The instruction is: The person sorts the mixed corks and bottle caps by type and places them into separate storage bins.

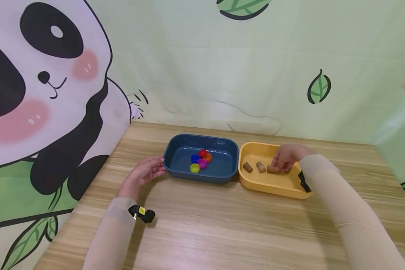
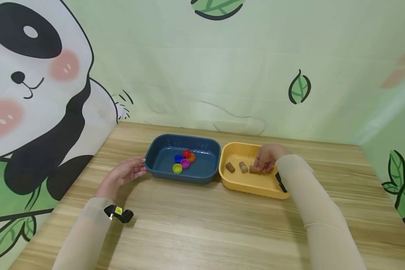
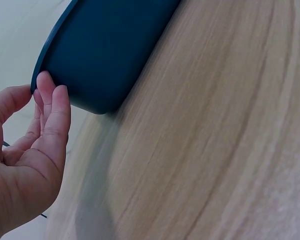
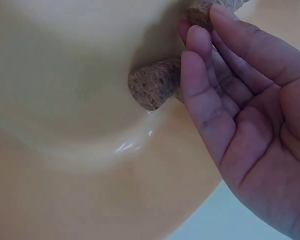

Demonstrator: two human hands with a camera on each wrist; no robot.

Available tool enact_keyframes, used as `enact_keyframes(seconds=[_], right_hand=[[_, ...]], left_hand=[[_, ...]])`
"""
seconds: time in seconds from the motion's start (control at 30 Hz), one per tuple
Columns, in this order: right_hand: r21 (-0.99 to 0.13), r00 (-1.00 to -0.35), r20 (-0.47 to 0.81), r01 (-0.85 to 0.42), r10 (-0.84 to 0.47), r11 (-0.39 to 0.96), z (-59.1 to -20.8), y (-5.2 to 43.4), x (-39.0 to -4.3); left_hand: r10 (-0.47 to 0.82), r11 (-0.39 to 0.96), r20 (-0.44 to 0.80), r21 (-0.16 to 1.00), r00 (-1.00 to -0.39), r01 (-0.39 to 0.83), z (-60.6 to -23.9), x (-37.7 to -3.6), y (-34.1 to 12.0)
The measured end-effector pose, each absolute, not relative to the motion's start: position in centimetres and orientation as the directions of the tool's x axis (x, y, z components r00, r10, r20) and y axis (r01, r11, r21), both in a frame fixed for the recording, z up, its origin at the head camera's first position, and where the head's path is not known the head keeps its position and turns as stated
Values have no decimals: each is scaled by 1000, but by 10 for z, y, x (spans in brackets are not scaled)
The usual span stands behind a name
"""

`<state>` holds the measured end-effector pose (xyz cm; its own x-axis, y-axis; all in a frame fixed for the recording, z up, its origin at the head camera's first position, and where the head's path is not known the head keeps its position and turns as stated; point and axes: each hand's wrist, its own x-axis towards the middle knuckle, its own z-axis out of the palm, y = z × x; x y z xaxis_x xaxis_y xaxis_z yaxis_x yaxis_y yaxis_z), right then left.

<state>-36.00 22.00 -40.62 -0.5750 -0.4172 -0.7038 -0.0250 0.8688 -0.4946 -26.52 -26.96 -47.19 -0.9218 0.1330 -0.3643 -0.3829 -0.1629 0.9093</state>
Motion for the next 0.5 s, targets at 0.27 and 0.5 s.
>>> enact_keyframes(seconds=[0.27, 0.5], right_hand=[[-465, -586, -695, -76, -417, 882, -407, 217, -360], [-438, -604, -686, -102, -405, 893, -406, 215, -359]], left_hand=[[134, -163, -363, 910, -922, -382, -472, -263, -270], [154, -189, -339, 912, -928, -364, -473, -263, -270]])
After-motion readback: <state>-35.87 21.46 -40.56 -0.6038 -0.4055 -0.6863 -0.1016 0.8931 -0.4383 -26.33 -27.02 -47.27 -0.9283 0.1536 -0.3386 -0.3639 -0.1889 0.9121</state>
